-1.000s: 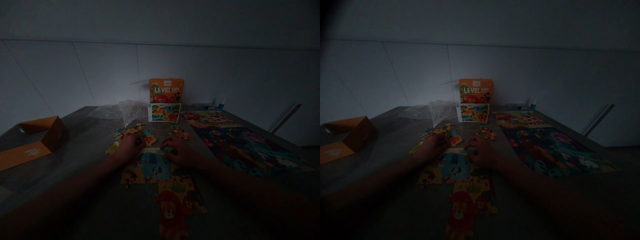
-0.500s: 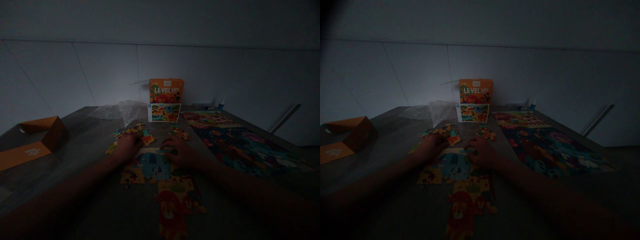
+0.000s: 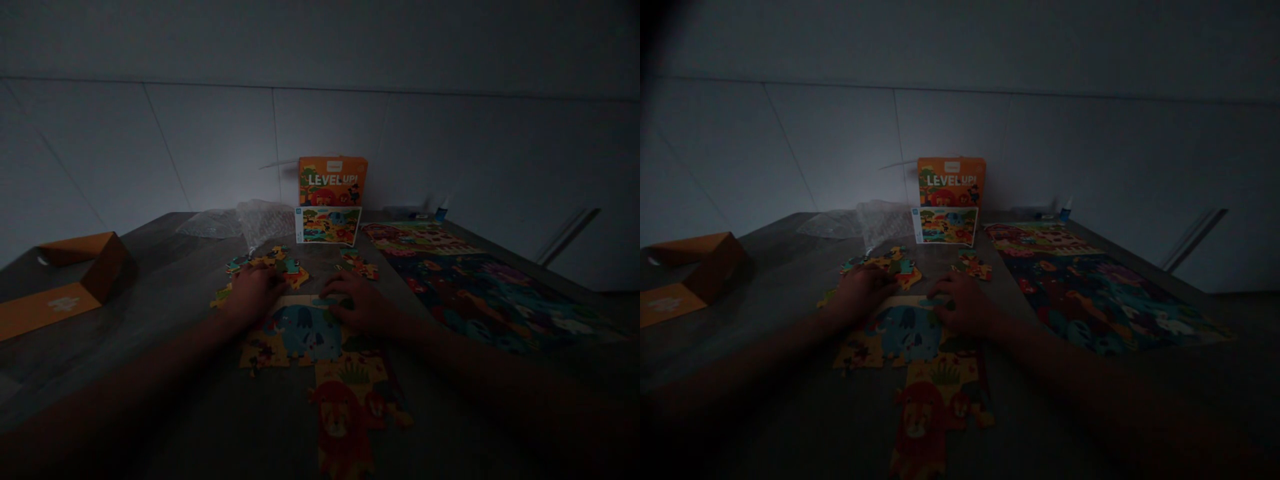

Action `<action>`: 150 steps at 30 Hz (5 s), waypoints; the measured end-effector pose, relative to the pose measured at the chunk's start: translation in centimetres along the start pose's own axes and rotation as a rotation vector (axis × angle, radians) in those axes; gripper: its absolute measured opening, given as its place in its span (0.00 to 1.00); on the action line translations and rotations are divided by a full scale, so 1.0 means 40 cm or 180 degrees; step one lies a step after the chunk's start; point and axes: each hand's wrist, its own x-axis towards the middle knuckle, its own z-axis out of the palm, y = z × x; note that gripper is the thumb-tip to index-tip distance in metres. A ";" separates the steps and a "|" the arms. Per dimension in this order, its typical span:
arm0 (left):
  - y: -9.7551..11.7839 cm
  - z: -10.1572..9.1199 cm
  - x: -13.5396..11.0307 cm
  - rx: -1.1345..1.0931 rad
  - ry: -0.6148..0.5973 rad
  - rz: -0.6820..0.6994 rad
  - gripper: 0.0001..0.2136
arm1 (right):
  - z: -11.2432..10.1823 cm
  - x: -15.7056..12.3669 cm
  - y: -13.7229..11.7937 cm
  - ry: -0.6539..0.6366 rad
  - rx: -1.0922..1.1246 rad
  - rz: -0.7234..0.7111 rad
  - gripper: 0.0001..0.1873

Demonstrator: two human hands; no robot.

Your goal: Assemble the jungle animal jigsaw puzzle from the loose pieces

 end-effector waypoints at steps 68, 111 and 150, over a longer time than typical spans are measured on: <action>-0.010 0.010 0.001 0.0157 -0.0067 -0.0059 0.10 | 0.003 -0.001 0.008 0.0029 -0.0091 -0.0027 0.13; 0.044 -0.073 -0.088 -0.1083 -0.1215 0.1957 0.54 | -0.003 -0.012 0.001 0.0763 0.0263 0.0147 0.20; 0.074 -0.091 -0.104 -0.1588 -0.1697 0.2736 0.16 | -0.093 -0.081 -0.067 -0.1558 0.0612 -0.0310 0.12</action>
